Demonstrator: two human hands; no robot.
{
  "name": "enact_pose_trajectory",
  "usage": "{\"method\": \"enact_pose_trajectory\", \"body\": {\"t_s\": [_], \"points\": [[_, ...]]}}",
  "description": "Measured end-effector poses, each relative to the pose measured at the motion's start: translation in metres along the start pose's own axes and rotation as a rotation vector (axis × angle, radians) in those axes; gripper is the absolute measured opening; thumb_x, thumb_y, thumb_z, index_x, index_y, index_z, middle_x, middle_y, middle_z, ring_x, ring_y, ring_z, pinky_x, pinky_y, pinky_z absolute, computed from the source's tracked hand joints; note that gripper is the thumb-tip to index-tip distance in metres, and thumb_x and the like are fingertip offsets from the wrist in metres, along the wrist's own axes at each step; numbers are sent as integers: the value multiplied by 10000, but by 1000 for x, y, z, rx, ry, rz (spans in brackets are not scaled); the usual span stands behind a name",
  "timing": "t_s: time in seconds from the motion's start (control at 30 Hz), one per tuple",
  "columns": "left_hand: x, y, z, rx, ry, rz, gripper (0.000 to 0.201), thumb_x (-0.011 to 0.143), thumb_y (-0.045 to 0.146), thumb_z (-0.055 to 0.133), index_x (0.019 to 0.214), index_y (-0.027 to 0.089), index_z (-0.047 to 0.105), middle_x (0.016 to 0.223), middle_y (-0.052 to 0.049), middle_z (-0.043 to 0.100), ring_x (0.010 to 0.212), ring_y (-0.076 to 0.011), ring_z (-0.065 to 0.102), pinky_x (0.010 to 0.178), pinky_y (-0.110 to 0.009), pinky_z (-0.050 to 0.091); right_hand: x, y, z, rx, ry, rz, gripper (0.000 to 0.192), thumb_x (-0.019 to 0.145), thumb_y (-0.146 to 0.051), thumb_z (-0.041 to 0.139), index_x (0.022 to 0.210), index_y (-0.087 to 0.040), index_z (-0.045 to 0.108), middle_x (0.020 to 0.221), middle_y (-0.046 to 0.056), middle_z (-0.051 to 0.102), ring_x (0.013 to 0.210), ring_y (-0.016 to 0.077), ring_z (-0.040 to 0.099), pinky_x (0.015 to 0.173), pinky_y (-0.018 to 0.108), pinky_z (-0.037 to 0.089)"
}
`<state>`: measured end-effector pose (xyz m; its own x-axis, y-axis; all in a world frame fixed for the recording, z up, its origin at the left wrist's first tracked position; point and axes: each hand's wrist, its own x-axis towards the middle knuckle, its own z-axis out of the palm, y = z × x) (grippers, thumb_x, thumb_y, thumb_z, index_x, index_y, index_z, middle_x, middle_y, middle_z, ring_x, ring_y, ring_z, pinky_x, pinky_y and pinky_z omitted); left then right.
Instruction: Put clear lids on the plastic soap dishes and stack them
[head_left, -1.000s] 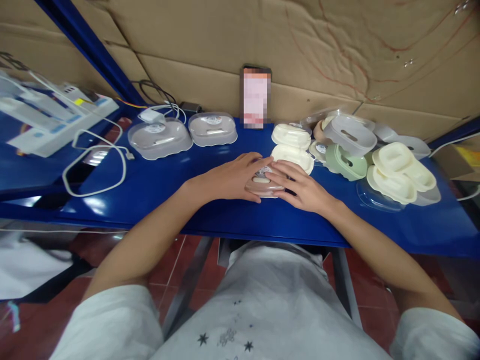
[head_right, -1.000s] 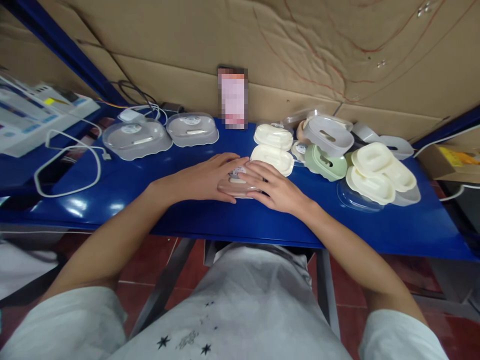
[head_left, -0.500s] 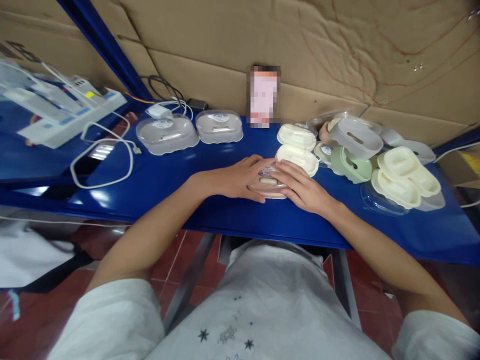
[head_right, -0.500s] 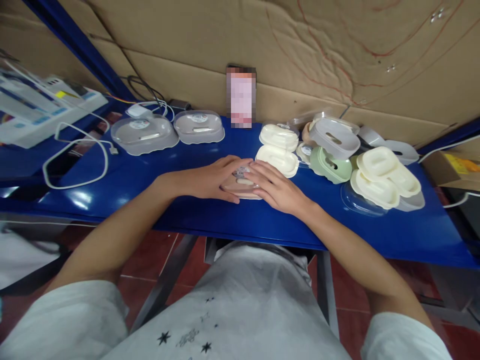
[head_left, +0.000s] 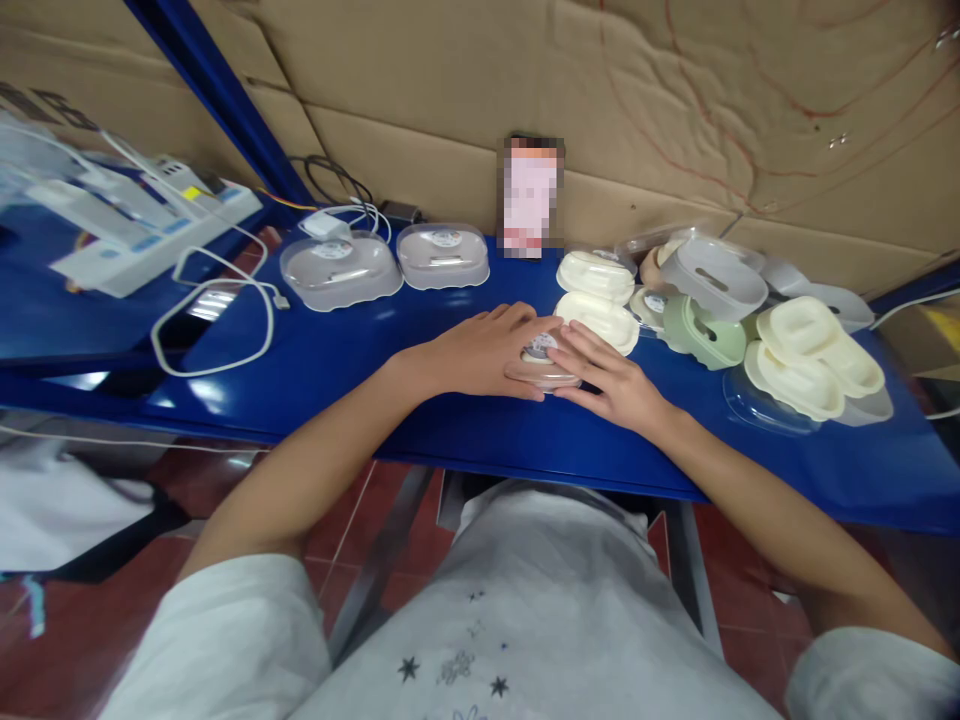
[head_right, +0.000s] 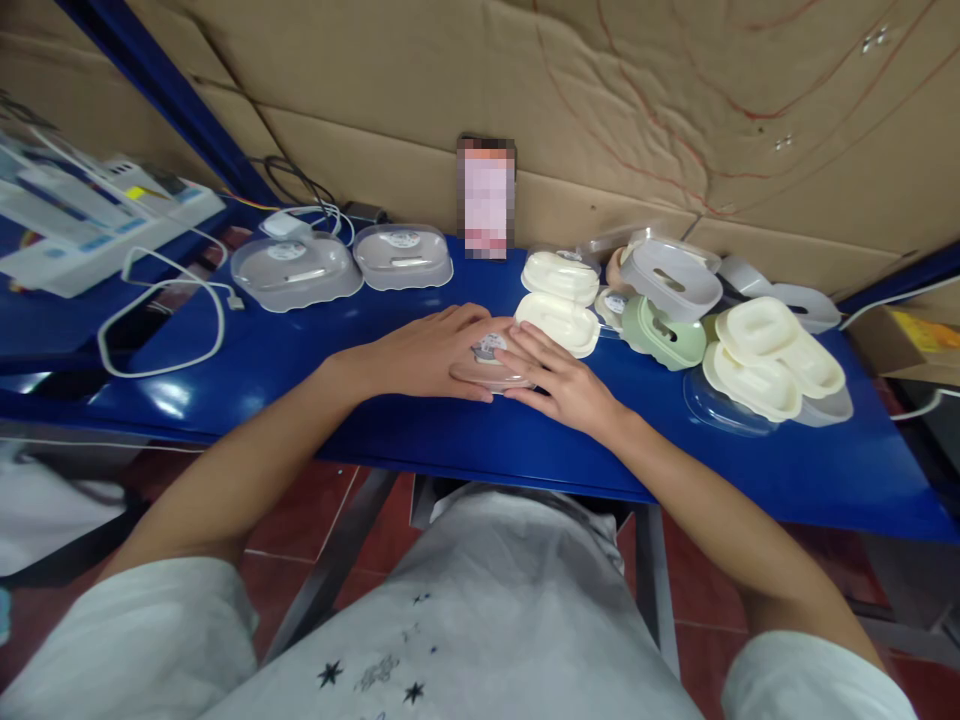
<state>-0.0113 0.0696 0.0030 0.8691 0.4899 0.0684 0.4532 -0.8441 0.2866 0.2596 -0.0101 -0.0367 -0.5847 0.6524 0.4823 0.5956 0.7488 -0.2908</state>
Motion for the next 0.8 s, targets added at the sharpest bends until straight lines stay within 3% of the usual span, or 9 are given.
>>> {"method": "enact_pose_trajectory", "body": {"t_s": [0.3,0.5,0.63,0.8], "points": [[2,6,-2,-11,4,-22,902,909,615,753,1638,235,384,1446,-159,563,1297,-366,581,1106,-489,457,-1,1,2,30,39,20,686,1035,-436,699,1664,-311,456,1670,97,523,1579,317,464,1299,575,438],[-1,3,-5,-53,-20,-39,928,914,621,742,1664,263,328,1507,-165,514,1391,-378,518,1162,-528,416,4,-3,0,-49,-74,3,720,1064,-509,620,1707,-300,372,1719,112,453,1621,323,395,1305,598,414],[-40,6,-4,4,47,-140,847,932,545,716,1654,286,357,1609,-164,446,1523,-395,413,1248,-596,324,7,1,-9,-160,-100,45,717,1078,-562,561,1699,-251,385,1702,147,475,1604,339,421,1310,623,371],[-123,-4,-8,146,198,-414,739,1000,541,621,1662,333,369,1614,-152,465,1457,-417,499,1191,-641,370,0,19,-16,-338,-20,240,473,1101,-446,542,1460,-162,663,1426,188,720,1340,367,667,1194,630,455]]}}
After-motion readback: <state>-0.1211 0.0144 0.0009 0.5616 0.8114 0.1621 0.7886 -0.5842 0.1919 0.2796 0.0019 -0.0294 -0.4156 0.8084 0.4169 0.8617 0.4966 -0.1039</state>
